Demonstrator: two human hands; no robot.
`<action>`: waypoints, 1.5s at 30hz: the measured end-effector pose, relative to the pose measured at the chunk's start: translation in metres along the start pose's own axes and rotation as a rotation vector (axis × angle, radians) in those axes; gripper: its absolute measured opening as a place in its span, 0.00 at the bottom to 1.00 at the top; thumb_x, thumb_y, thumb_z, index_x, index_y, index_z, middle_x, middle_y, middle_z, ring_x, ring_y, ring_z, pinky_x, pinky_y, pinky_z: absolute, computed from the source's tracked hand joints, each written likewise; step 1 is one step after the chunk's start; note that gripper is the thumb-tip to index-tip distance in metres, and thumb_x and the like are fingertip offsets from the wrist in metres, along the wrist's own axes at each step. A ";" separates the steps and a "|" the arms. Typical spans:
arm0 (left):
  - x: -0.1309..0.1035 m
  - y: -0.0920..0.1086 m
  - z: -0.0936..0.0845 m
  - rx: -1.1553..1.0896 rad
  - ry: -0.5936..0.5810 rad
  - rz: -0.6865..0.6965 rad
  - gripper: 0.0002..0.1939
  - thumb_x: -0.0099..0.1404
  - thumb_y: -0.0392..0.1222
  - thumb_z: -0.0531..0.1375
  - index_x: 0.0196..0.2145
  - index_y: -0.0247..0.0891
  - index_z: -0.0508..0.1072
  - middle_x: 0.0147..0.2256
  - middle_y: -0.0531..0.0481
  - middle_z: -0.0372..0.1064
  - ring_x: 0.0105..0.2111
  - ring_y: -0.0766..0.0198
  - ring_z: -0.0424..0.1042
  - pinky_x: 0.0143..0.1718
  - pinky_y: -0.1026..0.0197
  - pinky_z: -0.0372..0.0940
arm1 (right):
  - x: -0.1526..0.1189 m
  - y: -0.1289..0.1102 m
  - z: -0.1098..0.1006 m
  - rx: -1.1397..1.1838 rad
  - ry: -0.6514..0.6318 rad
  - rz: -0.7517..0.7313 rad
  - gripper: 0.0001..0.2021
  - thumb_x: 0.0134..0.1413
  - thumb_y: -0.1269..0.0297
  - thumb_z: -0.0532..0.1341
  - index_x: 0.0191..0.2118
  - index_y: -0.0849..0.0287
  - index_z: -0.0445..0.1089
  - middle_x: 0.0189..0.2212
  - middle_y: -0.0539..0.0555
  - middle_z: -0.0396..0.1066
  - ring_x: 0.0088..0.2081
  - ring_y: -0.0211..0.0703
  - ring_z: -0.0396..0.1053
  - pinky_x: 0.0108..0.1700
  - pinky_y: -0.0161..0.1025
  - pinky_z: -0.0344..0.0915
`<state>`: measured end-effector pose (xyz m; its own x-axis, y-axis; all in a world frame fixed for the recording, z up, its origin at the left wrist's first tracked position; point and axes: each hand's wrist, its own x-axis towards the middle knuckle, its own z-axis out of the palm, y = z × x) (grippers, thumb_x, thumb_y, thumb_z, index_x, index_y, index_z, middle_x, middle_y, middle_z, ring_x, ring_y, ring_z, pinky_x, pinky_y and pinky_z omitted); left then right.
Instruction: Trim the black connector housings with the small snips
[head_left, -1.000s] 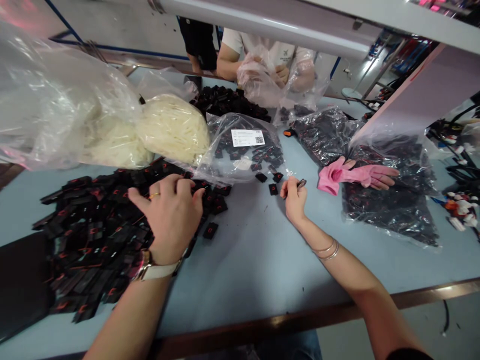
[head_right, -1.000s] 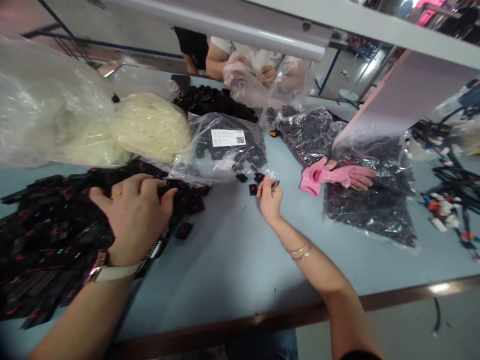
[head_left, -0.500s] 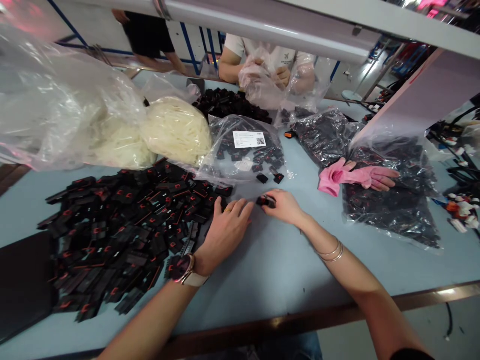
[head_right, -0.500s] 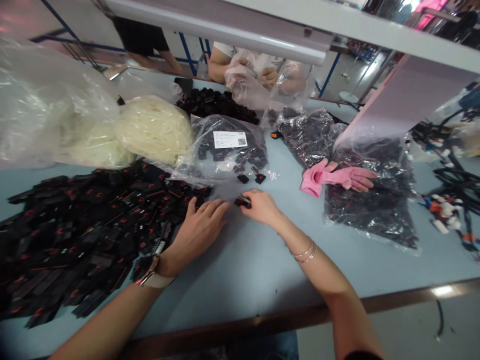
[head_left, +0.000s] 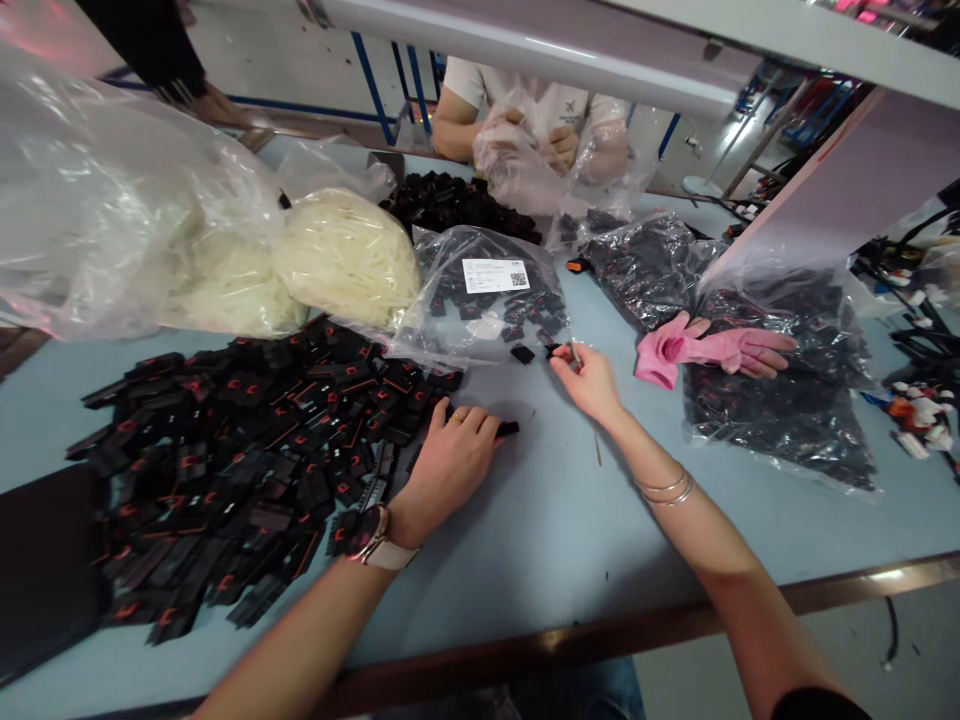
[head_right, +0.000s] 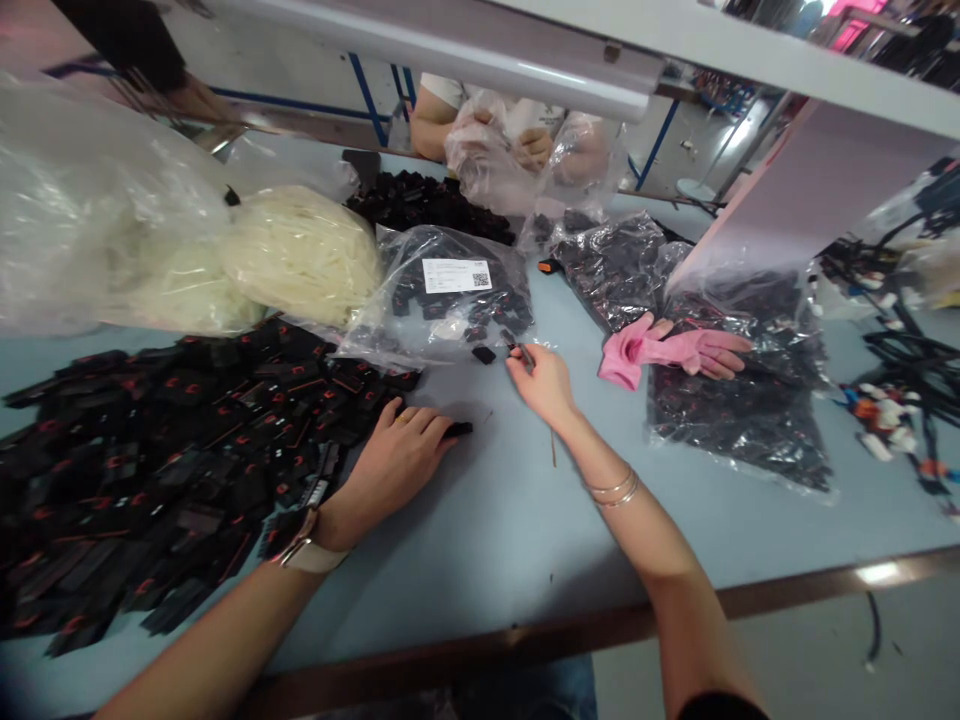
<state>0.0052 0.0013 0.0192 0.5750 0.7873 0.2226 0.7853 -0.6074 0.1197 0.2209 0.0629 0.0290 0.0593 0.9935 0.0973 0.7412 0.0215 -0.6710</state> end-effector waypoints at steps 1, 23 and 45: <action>0.000 0.000 0.000 0.005 -0.007 0.000 0.08 0.65 0.38 0.53 0.35 0.36 0.72 0.34 0.41 0.70 0.37 0.51 0.69 0.50 0.39 0.56 | 0.005 0.005 -0.006 -0.110 0.066 0.004 0.12 0.56 0.63 0.55 0.41 0.62 0.72 0.37 0.57 0.72 0.33 0.42 0.67 0.37 0.37 0.62; 0.000 0.001 -0.001 0.011 0.012 0.002 0.08 0.65 0.37 0.53 0.34 0.35 0.72 0.33 0.41 0.69 0.36 0.51 0.69 0.52 0.34 0.54 | 0.026 0.045 -0.023 -0.496 -0.033 0.099 0.13 0.59 0.61 0.54 0.42 0.60 0.74 0.40 0.59 0.73 0.41 0.48 0.69 0.39 0.38 0.59; 0.000 0.002 0.000 0.063 -0.022 -0.002 0.08 0.65 0.39 0.55 0.36 0.35 0.72 0.34 0.44 0.71 0.36 0.51 0.70 0.52 0.36 0.54 | 0.019 0.030 -0.007 -0.637 -0.043 0.077 0.14 0.58 0.65 0.51 0.43 0.61 0.71 0.39 0.60 0.72 0.40 0.48 0.69 0.40 0.38 0.61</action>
<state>0.0074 0.0001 0.0196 0.5776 0.7913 0.2007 0.7990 -0.5983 0.0592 0.2488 0.0821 0.0161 0.1107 0.9935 0.0278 0.9887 -0.1072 -0.1052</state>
